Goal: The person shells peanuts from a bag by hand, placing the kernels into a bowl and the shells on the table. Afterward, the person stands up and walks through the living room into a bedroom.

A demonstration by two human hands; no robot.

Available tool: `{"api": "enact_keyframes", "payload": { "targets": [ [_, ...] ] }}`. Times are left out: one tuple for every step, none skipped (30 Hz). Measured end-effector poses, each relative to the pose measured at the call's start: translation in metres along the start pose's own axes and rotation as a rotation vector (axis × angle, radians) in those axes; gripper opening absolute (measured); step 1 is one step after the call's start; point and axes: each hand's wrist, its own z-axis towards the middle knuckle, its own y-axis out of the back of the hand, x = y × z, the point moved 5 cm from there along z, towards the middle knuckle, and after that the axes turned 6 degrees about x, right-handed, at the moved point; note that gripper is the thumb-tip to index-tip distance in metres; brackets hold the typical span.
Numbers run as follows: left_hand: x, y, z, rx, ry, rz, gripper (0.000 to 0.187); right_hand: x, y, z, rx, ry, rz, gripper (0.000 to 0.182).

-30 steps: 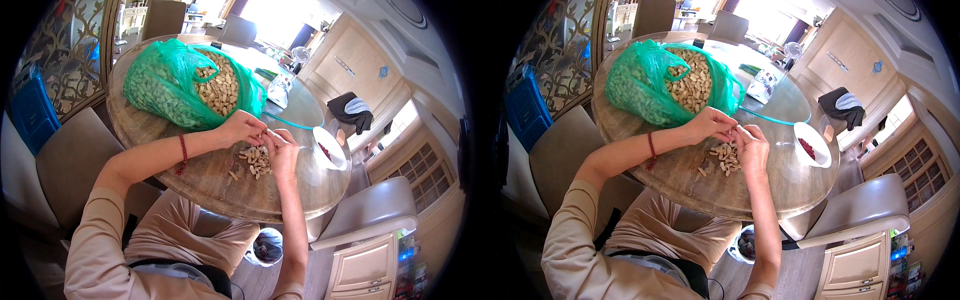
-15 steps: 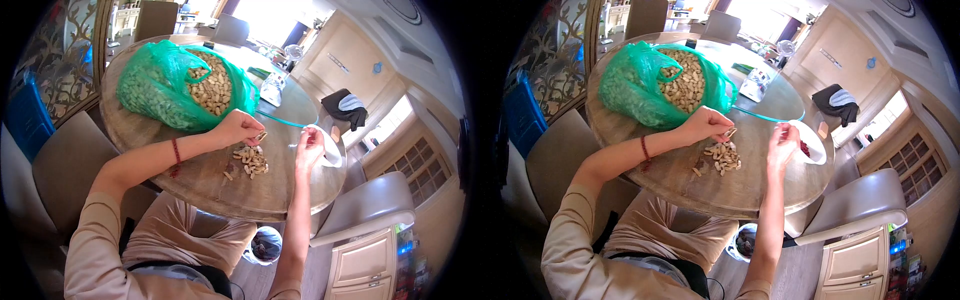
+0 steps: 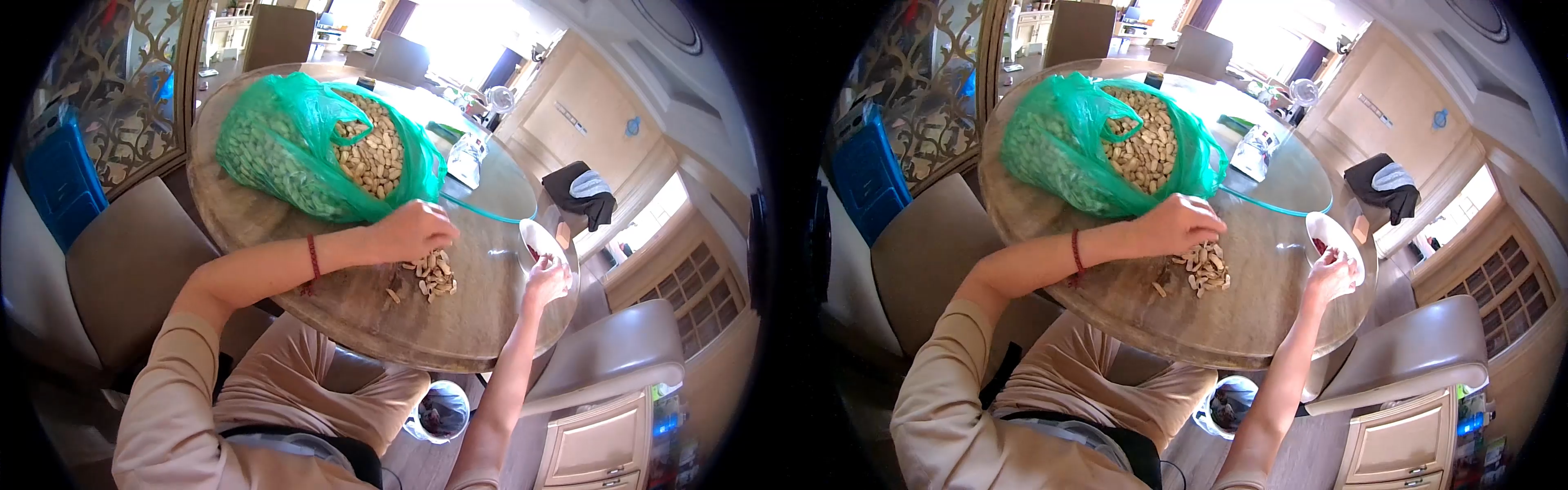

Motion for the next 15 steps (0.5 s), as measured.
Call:
{"api": "enact_keyframes", "payload": {
  "targets": [
    [-0.001, 0.016, 0.002, -0.097, 0.037, 0.171, 0.011, 0.002, 0.001, -0.001, -0.026, 0.036, 0.030, 0.015],
    [-0.003, 0.032, 0.003, -0.193, 0.074, 0.343, 0.009, 0.003, 0.000, 0.000, -0.026, 0.035, 0.035, 0.015],
    [0.001, 0.043, 0.005, -0.190, 0.073, 0.347, 0.009, 0.005, -0.001, 0.001, -0.048, 0.107, 0.082, 0.015],
    [0.008, 0.058, 0.005, -0.203, 0.147, 0.554, 0.008, 0.009, 0.000, -0.001, -0.069, 0.176, 0.130, 0.015],
    [0.014, 0.071, 0.005, -0.215, 0.219, 0.761, 0.008, 0.011, 0.000, -0.003, -0.068, 0.169, 0.135, 0.015],
    [0.021, 0.080, 0.002, -0.208, 0.216, 0.765, 0.008, 0.018, 0.006, -0.005, -0.067, 0.207, 0.175, 0.013],
    [0.029, 0.086, -0.001, -0.186, 0.245, 0.863, 0.009, 0.024, 0.007, -0.007, -0.066, 0.245, 0.213, 0.011],
    [0.036, 0.088, -0.003, -0.163, 0.273, 0.960, 0.011, 0.028, 0.008, -0.009, -0.064, 0.238, 0.214, 0.011],
    [0.043, 0.088, -0.003, -0.091, 0.376, 1.002, 0.010, 0.035, 0.009, -0.011, -0.064, 0.311, 0.221, 0.009],
    [0.044, 0.086, -0.004, -0.086, 0.373, 1.002, 0.010, 0.042, 0.009, -0.013, -0.063, 0.385, 0.228, 0.008],
    [0.047, 0.083, -0.005, -0.058, 0.415, 1.014, 0.008, 0.048, 0.010, -0.014, -0.078, 0.443, 0.268, 0.005],
    [0.051, 0.080, -0.007, -0.032, 0.457, 1.024, 0.006, 0.052, 0.014, -0.016, -0.076, 0.440, 0.268, 0.005],
    [0.053, 0.078, -0.009, -0.030, 0.456, 1.025, 0.006, 0.058, 0.017, -0.019, -0.046, 0.474, 0.293, 0.005],
    [0.057, 0.076, -0.011, -0.001, 0.477, 1.021, 0.005, 0.064, 0.019, -0.021, -0.017, 0.508, 0.318, 0.004],
    [0.061, 0.074, -0.013, 0.027, 0.498, 1.018, 0.005, 0.067, 0.018, -0.023, 0.013, 0.517, 0.312, 0.004]
  ]
}}
